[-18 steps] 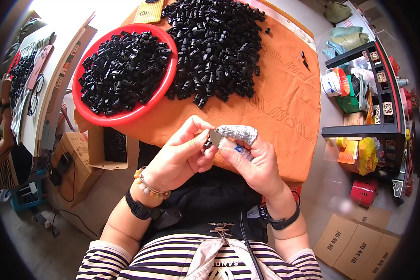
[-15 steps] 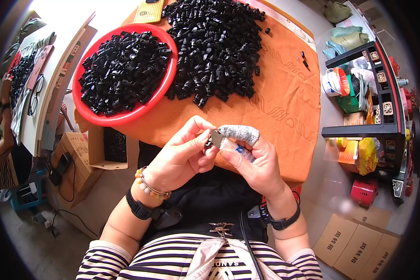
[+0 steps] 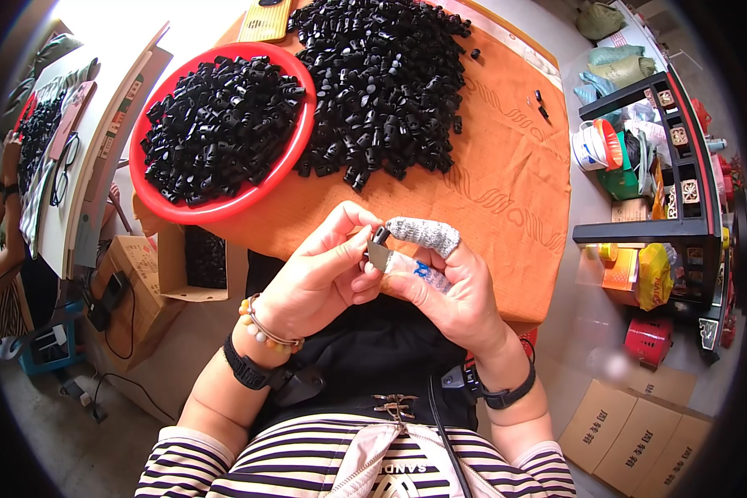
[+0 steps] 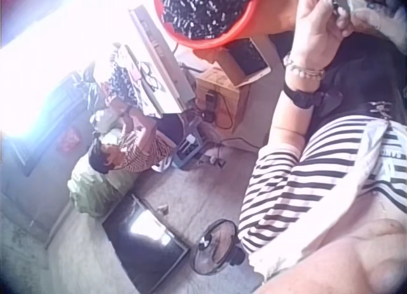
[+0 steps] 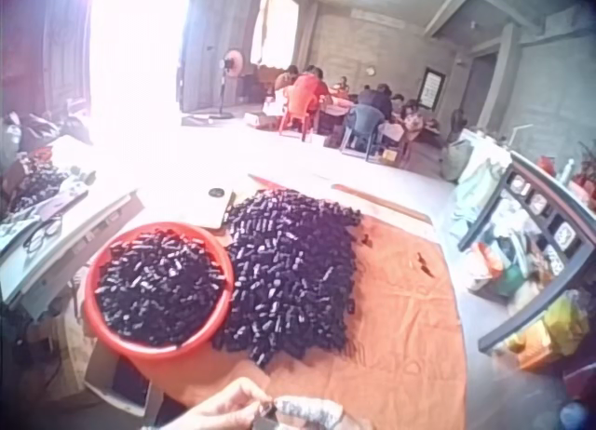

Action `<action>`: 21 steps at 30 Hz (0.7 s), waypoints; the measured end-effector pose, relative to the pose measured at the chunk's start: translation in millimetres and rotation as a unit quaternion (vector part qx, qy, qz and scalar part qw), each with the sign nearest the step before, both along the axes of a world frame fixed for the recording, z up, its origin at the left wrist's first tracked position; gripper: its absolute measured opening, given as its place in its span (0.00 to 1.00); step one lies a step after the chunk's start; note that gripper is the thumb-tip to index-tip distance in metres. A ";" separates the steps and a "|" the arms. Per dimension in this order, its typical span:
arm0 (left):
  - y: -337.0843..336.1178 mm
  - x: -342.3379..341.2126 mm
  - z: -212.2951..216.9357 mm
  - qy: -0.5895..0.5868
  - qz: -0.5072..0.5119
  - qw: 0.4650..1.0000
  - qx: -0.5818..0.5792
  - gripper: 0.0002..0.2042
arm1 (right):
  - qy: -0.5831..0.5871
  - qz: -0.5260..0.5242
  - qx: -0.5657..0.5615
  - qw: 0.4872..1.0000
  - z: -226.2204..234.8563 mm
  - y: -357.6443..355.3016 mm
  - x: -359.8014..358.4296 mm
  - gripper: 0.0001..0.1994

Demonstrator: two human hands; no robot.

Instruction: Manually assemble or trim small black plastic components using a utility knife.

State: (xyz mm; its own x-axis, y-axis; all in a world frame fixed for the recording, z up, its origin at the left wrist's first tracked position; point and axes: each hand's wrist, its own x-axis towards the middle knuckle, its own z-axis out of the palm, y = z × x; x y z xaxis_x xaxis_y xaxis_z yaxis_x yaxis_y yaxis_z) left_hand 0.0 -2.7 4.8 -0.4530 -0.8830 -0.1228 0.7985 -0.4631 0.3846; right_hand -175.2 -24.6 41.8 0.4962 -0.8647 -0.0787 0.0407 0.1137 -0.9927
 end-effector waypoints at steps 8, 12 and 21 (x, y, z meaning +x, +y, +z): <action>1.1 0.4 -3.4 0.005 0.000 1.000 -0.006 0.06 | -0.017 -0.001 0.018 1.000 0.0 0.4 0.2 0.15; 1.6 0.1 -5.1 0.019 -0.003 1.000 -0.005 0.07 | -0.019 -0.003 0.025 0.999 -2.2 0.4 -2.5 0.15; 1.0 -1.1 -4.5 0.012 0.001 1.000 -0.005 0.07 | 0.000 -0.013 0.009 1.000 -0.7 3.7 -3.1 0.17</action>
State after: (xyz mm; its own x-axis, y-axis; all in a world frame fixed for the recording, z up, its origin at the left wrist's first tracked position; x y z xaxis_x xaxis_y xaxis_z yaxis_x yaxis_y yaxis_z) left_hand -1.1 -1.7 0.3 -0.4541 -0.8849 -0.1033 0.8086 -0.4580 0.3693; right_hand -178.3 -21.0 41.0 0.4737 -0.8756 -0.0948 0.0439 0.1310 -0.9904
